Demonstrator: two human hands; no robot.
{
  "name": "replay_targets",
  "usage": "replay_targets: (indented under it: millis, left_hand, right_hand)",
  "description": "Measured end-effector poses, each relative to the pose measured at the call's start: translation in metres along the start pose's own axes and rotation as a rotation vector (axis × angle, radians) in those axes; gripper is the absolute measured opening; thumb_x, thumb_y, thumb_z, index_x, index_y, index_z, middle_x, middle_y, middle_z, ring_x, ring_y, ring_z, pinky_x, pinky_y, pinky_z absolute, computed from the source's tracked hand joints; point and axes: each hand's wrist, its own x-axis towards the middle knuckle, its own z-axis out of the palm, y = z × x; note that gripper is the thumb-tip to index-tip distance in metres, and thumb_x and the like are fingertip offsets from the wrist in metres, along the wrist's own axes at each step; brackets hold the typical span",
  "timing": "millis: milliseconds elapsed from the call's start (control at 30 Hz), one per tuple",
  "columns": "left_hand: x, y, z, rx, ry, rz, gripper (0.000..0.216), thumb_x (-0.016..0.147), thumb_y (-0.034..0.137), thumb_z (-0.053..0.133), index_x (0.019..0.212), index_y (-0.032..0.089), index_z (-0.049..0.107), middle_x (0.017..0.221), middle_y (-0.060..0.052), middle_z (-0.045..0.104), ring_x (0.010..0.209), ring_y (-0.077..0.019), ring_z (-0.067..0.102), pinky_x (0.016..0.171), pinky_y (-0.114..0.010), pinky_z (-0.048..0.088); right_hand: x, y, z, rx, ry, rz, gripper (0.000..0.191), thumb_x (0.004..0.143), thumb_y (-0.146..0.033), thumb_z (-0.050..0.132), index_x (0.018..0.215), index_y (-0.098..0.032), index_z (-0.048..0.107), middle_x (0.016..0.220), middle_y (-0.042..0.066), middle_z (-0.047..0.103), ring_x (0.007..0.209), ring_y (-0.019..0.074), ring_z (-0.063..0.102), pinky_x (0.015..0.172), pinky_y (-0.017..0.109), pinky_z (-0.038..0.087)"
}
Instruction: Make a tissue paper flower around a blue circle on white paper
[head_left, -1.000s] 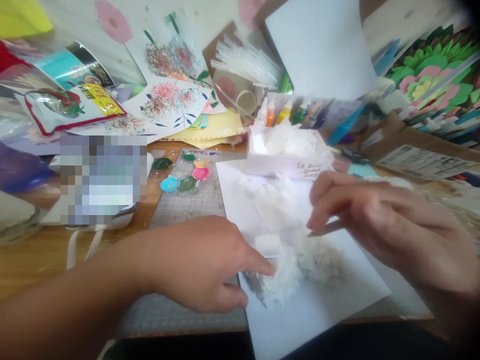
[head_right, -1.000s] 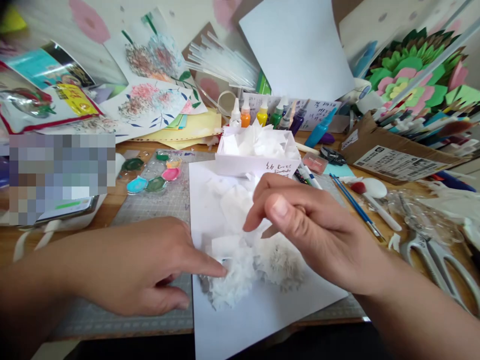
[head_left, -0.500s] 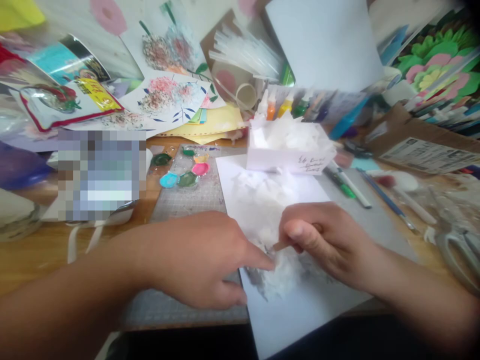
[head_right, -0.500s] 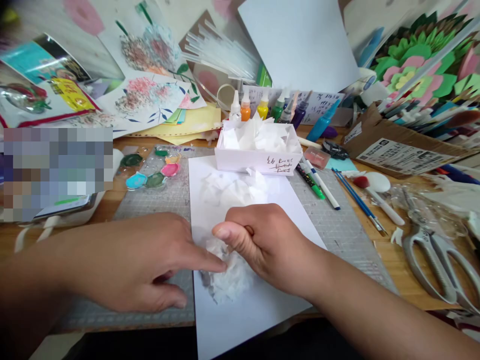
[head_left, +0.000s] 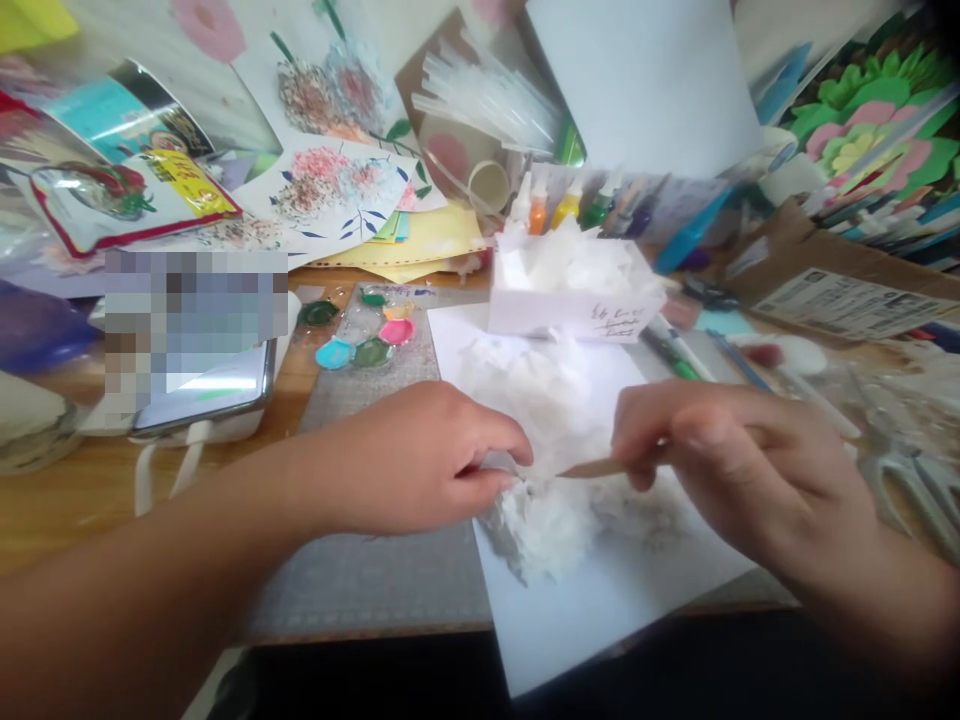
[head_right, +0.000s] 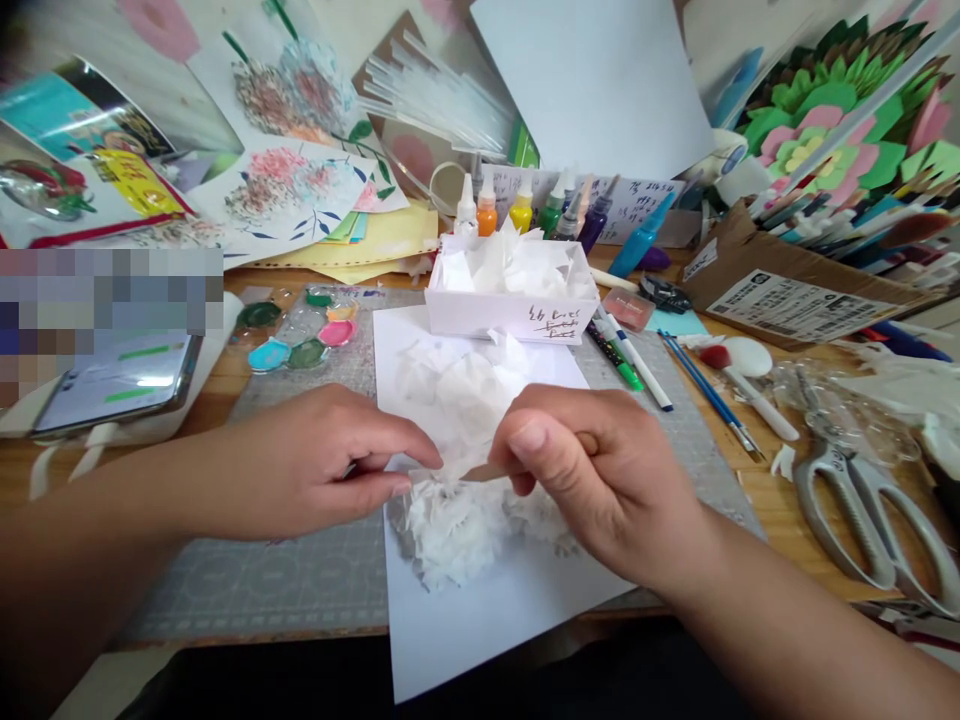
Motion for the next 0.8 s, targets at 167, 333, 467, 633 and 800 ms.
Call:
replay_targets:
  millis: [167,333,467,633,800]
  left_hand:
    - [0.000,-0.001,0.002,0.006,0.010,-0.001,0.024,0.083,0.025,0.051,0.103,0.028,0.064,0.079,0.003,0.067,0.066,-0.0111,0.057,0.058,-0.020,0.037]
    - [0.000,0.002,0.001,0.007,-0.035,0.042,0.032,0.079,0.021,0.053,0.109,0.028,0.062,0.084,0.002,0.068,0.069,-0.0126,0.059,0.057,-0.019,0.038]
    - [0.000,0.004,0.001,-0.060,-0.131,0.177,0.038,0.077,0.011,0.052,0.108,0.030,0.063,0.090,0.003,0.069,0.073,-0.0122,0.060,0.062,-0.019,0.041]
    - [-0.001,0.003,0.003,-0.045,-0.145,0.165,0.041,0.076,0.009,0.052,0.111,0.028,0.063,0.084,0.002,0.070,0.063,-0.0108,0.059,0.057,-0.020,0.039]
    - [-0.003,0.001,0.004,0.022,-0.153,0.153,0.042,0.078,0.012,0.052,0.113,0.032,0.061,0.082,0.004,0.070,0.066,-0.0121,0.060,0.058,-0.022,0.038]
  right_hand:
    - [0.000,0.000,0.000,-0.071,-0.065,-0.043,0.038,0.093,-0.039,0.042,0.066,-0.017,0.057,0.056,-0.001,0.055,0.050,0.0091,0.051,0.046,0.020,0.038]
    - [-0.002,0.002,0.006,0.060,-0.186,-0.086,0.033,0.094,-0.036,0.041,0.072,-0.017,0.058,0.062,0.000,0.055,0.056,0.0081,0.053,0.050,0.019,0.039]
    - [-0.004,-0.001,0.001,0.057,-0.272,-0.095,0.033,0.093,-0.038,0.041,0.074,-0.017,0.059,0.062,0.001,0.056,0.058,0.0102,0.054,0.052,0.021,0.041]
    - [0.000,0.004,-0.023,-0.037,-0.011,-0.048,0.032,0.094,-0.035,0.039,0.069,-0.022,0.056,0.066,0.002,0.059,0.064,0.0150,0.058,0.054,0.026,0.044]
    - [0.010,0.027,-0.030,-0.447,-0.051,0.000,0.026,0.092,-0.033,0.042,0.075,-0.021,0.056,0.071,0.002,0.061,0.064,0.0158,0.057,0.055,0.027,0.041]
